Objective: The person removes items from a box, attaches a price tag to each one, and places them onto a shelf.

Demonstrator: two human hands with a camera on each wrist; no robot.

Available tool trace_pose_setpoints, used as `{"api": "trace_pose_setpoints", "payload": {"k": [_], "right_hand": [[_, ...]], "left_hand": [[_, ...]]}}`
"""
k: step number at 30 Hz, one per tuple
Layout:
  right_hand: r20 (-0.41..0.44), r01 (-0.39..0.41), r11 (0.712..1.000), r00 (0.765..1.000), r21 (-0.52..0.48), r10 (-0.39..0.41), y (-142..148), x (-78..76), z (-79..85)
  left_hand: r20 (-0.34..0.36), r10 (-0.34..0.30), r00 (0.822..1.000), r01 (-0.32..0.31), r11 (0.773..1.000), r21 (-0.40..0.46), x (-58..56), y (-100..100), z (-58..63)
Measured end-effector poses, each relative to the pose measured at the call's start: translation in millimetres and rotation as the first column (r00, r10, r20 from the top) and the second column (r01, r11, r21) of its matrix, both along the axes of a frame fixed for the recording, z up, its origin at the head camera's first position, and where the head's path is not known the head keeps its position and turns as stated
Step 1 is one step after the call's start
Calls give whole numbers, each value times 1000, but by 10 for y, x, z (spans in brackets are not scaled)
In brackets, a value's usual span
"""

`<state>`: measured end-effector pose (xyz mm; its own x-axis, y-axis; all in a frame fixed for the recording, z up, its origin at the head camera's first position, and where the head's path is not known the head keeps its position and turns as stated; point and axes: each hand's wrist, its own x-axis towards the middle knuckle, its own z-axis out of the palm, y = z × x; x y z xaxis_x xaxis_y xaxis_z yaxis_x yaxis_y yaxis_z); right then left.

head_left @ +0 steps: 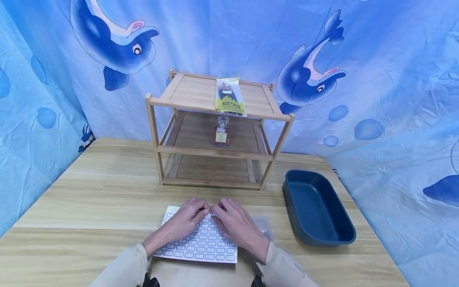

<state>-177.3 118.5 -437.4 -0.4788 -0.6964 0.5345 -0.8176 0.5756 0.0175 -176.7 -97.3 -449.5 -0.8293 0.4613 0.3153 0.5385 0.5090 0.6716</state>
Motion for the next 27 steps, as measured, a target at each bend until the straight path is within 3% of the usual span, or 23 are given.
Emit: {"api": "trace_pose_setpoints", "payload": {"k": [27], "right_hand": [[-9, 37, 998, 999, 47, -37, -19, 26, -20]], "left_hand": [[19, 3, 1000, -3, 1000, 18, 24, 11, -7]]}}
